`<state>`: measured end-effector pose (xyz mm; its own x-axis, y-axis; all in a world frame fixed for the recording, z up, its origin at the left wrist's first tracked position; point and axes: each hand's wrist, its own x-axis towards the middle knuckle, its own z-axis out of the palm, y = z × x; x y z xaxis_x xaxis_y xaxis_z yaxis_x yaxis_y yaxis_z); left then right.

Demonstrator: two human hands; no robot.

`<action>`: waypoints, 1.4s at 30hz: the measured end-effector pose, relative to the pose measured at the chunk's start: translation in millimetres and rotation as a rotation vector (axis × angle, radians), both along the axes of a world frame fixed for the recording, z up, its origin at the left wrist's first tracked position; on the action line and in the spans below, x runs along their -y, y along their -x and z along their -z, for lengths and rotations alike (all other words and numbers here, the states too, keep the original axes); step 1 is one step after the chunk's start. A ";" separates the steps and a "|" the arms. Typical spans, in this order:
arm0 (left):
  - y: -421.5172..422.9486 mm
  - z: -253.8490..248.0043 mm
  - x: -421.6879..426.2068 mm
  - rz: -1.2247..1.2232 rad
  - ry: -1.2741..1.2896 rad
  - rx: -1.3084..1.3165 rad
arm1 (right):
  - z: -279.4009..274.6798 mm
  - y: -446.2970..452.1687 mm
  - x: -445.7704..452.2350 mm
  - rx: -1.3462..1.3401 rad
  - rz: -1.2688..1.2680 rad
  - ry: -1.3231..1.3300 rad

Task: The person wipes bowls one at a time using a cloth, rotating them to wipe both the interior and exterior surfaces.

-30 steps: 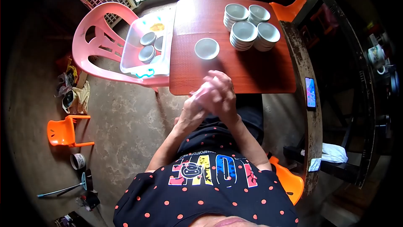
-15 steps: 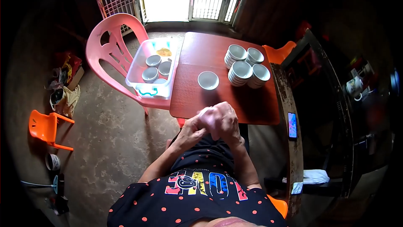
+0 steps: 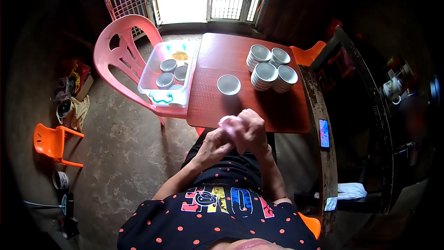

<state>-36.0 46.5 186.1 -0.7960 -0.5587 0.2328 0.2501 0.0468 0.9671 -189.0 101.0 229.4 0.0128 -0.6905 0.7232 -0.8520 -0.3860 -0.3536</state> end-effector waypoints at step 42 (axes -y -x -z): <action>3.4 19.3 18.9 0.236 -0.419 -0.089 | 35.7 20.7 8.9 0.949 -0.094 -0.461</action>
<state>-39.4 27.6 166.8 -0.8993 -0.4260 0.0993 0.2897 -0.4101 0.8648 -209.7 92.1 193.7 -0.3519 -0.9265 0.1331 -0.1239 -0.0949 -0.9878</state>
